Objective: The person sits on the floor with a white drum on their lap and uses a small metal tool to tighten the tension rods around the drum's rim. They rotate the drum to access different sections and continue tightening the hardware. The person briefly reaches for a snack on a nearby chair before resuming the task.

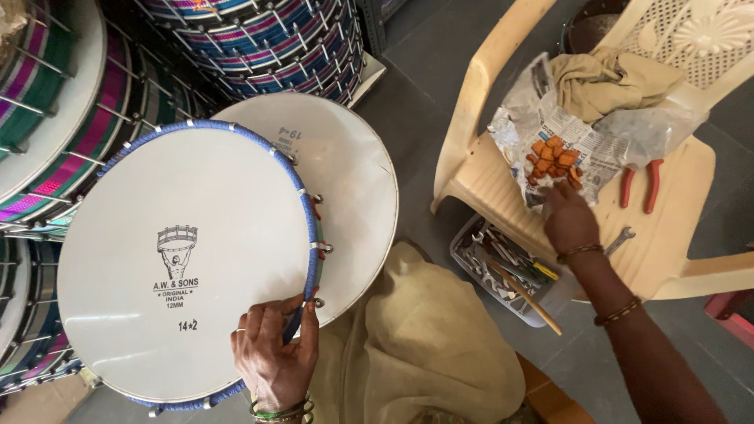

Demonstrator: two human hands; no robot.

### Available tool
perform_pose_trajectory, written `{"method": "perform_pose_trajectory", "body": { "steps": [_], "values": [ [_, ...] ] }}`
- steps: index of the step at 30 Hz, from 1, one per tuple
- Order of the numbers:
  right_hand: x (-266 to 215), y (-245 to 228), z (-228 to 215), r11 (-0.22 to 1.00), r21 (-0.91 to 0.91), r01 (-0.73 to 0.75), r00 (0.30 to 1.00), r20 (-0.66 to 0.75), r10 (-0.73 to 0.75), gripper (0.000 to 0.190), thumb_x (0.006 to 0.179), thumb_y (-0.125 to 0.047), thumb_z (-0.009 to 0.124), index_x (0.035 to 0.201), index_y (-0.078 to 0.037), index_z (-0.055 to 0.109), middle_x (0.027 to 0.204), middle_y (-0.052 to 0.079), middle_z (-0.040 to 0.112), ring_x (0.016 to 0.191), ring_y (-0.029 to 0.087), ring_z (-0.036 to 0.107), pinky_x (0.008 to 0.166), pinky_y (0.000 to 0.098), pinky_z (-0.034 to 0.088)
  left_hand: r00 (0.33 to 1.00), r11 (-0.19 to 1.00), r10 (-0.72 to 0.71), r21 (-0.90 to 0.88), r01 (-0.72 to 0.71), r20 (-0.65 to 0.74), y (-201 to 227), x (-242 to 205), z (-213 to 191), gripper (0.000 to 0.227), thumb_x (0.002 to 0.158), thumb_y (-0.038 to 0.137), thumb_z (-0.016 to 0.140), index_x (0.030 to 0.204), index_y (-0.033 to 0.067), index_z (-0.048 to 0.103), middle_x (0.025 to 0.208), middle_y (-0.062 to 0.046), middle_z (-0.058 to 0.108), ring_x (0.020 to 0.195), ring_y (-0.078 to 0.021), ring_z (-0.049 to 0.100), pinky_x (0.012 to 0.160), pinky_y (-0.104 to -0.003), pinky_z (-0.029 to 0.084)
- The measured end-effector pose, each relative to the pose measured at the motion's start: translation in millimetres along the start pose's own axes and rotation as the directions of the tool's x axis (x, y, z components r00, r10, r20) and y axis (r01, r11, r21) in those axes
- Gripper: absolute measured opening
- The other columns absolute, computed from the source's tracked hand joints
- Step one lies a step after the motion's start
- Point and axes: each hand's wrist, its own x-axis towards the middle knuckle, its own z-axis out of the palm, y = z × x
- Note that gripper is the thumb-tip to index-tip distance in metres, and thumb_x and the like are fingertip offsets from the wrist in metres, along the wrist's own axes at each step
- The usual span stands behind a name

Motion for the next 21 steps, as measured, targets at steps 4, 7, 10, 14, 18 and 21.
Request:
{"method": "perform_pose_trajectory", "body": {
  "steps": [4,7,10,14,18,21],
  "values": [
    [19,43,-6,0.995,-0.006,-0.099,0.994,-0.051,0.098,0.034,0.095,0.001,0.058,0.124,-0.012,0.070,0.125,0.018,0.068,0.112,0.039,0.065,0.095,0.0474,0.054,0.998,0.999,-0.045,0.018,0.044,0.047,-3,-1,2,0.013,0.082,0.025,0.081,0.088,0.0180,0.073,0.081,0.004,0.065,0.075,-0.0187,0.061,0.075,-0.038,0.045],
    [35,74,-9,0.993,-0.017,-0.120,0.983,-0.144,0.116,0.022,0.099,-0.005,0.061,0.116,-0.011,0.073,0.119,0.016,0.071,0.108,0.037,0.067,0.093,0.0468,0.054,0.999,0.999,-0.030,0.010,0.030,0.018,-3,-2,3,0.014,0.081,0.025,0.081,0.091,0.0186,0.075,0.080,0.002,0.063,0.076,-0.0194,0.061,0.075,-0.039,0.044],
    [52,102,-7,0.992,0.001,-0.129,0.980,-0.150,0.128,0.012,0.105,-0.011,0.064,0.110,-0.012,0.075,0.107,0.015,0.073,0.100,0.036,0.069,0.089,0.0453,0.055,0.997,0.998,-0.064,0.028,0.063,0.042,-4,-1,4,0.015,0.079,0.025,0.082,0.091,0.0179,0.075,0.077,0.001,0.062,0.074,-0.0194,0.061,0.075,-0.039,0.045],
    [63,126,8,0.984,-0.065,-0.168,0.985,-0.046,0.165,0.011,0.101,-0.016,0.067,0.103,-0.015,0.078,0.104,0.014,0.074,0.088,0.037,0.070,0.079,0.0466,0.055,0.997,0.998,-0.065,0.016,0.064,0.037,-5,-2,5,0.016,0.078,0.025,0.082,0.090,0.0173,0.075,0.078,0.001,0.062,0.074,-0.0199,0.061,0.075,-0.039,0.045],
    [63,135,25,0.975,-0.089,-0.202,0.974,0.083,0.210,0.015,0.099,-0.018,0.066,0.107,-0.020,0.079,0.101,0.015,0.074,0.087,0.038,0.070,0.079,0.0481,0.056,0.998,0.998,-0.057,0.019,0.057,0.030,-4,-1,4,0.015,0.078,0.024,0.083,0.089,0.0162,0.074,0.078,0.000,0.062,0.074,-0.0210,0.061,0.075,-0.039,0.046],
    [56,134,34,0.985,-0.077,-0.151,0.973,0.163,0.162,0.015,0.099,-0.021,0.065,0.104,-0.019,0.079,0.097,0.014,0.074,0.088,0.038,0.070,0.080,0.0486,0.056,0.997,0.998,-0.064,0.009,0.064,0.047,-3,-1,3,0.013,0.078,0.022,0.082,0.088,0.0160,0.074,0.076,0.000,0.063,0.072,-0.0215,0.061,0.073,-0.040,0.045]
  ]
}}
